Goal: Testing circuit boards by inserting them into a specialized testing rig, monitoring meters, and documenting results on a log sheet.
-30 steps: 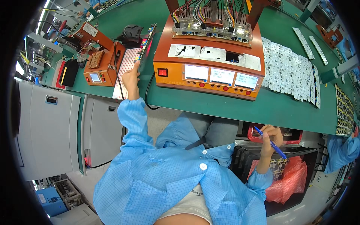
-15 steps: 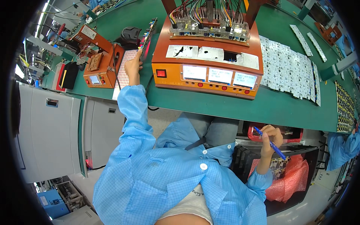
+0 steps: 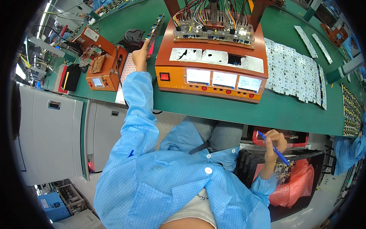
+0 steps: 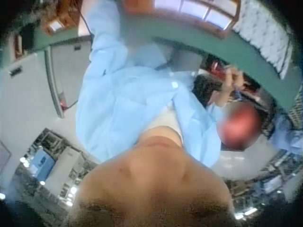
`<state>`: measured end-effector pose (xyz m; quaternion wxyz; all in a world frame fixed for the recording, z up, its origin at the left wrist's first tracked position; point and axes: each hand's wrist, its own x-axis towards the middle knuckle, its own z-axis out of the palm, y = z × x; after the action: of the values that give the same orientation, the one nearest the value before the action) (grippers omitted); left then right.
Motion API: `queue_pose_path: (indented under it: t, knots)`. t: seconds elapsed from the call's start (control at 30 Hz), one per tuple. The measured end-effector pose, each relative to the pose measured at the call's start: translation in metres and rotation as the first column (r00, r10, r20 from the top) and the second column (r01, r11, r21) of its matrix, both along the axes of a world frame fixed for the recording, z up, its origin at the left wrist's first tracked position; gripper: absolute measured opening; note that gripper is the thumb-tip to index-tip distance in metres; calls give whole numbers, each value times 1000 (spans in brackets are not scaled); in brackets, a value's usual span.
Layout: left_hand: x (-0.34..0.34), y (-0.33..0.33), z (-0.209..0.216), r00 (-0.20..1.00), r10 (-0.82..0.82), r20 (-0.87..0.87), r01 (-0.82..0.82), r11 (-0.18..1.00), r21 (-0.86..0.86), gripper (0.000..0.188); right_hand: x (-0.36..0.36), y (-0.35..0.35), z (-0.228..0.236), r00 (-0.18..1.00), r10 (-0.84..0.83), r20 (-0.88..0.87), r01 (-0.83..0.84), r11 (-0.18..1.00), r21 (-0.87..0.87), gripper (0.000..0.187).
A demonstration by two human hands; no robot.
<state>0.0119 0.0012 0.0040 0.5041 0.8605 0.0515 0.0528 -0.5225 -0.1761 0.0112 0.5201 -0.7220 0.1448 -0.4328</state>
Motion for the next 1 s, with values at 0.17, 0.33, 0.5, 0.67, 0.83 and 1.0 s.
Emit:
queue_pose_path:
  t: [0.17, 0.33, 0.5, 0.67, 0.83, 1.0]
  knots:
    - [-10, -5, 8, 999, -38, -5, 38, 999, -32, 63, 2, 0, 1, 1000, 2, -8, -2, 1000, 17, 15]
    - [0, -2, 0, 1000, -22, 9, 22, 999, -48, 62, 4, 0, 1, 1000, 12, -16, -12, 1000, 0, 16]
    - [-11, -10, 6, 998, -63, 31, 62, 998, 12, 57, 4, -1, -3, 1000, 1, -5, -1, 1000, -2, 16]
    - [7, 1, -8, 999, -26, -21, 20, 973, -232, 50, 6, -2, -6, 1000, 20, -5, -20, 1000, 7, 16]
    - [4, -7, -3, 996, -44, -75, 21, 957, -290, 46, 7, -2, -4, 1000, 12, -17, -12, 1000, 10, 15]
    - [6, -26, -1, 971, -204, -122, 56, 694, -718, 39, 7, -3, -3, 998, -5, -68, 4, 1000, -23, 16]
